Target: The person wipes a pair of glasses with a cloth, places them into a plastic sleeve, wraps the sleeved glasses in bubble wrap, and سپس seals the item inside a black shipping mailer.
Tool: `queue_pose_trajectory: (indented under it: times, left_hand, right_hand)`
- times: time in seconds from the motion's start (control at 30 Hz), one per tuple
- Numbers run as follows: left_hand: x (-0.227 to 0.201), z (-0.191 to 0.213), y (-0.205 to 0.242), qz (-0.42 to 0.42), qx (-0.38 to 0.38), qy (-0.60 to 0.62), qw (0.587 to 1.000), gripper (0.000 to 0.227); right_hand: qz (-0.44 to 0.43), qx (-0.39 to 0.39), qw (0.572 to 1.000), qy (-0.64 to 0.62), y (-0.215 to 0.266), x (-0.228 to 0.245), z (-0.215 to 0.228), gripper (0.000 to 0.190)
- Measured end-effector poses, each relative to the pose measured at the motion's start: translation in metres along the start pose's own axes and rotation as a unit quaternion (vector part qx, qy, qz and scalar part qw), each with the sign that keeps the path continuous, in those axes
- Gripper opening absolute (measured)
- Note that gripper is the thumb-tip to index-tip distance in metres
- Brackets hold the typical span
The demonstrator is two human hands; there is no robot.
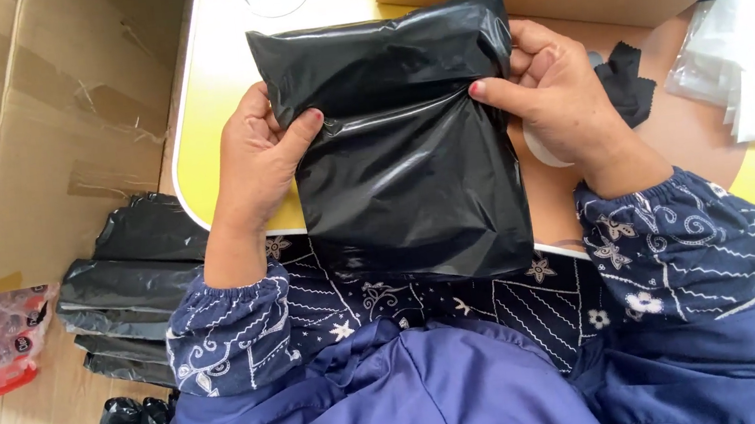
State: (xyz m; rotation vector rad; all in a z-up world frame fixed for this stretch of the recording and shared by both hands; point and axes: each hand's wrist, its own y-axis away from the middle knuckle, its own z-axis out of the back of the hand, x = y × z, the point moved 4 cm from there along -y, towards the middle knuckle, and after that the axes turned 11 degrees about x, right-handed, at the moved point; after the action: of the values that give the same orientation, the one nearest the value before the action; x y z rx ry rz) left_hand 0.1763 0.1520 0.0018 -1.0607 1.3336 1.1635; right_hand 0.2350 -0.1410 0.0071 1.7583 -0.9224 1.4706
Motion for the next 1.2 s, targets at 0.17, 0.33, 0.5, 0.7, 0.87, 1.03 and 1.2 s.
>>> queue_pose_trajectory:
  times: [0.17,0.33,0.5,0.7,0.87,1.03,1.2]
  left_hand:
    - [0.0,0.002,0.002,-0.042,0.012,-0.056,0.997,0.03]
    - [0.004,0.001,-0.002,-0.059,0.017,-0.037,0.997,0.031]
    - [0.008,0.0,0.0,0.036,-0.02,-0.023,0.999,0.049]
    - [-0.005,-0.006,0.005,-0.011,-0.031,-0.041,0.999,0.047]
    - [-0.006,-0.011,0.005,-0.071,0.038,-0.092,0.992,0.035]
    - [-0.009,-0.012,0.004,-0.056,0.001,-0.299,0.953,0.022]
    - [-0.007,-0.014,0.003,-0.065,-0.014,-0.3,0.952,0.028]
  right_hand:
    - [0.014,0.015,0.995,0.093,0.002,-0.001,0.008,0.053]
    - [0.071,0.031,0.996,0.036,0.003,0.004,0.006,0.036]
    - [-0.003,-0.028,0.999,0.029,0.003,0.005,0.006,0.042]
    - [0.045,-0.08,0.996,0.015,0.001,-0.002,0.02,0.037]
    - [0.113,-0.098,0.983,0.105,-0.003,-0.01,0.036,0.028]
    - [0.204,-0.107,0.939,0.254,-0.004,-0.005,0.037,0.023]
    - [0.284,-0.087,0.829,0.474,0.009,0.021,0.015,0.028]
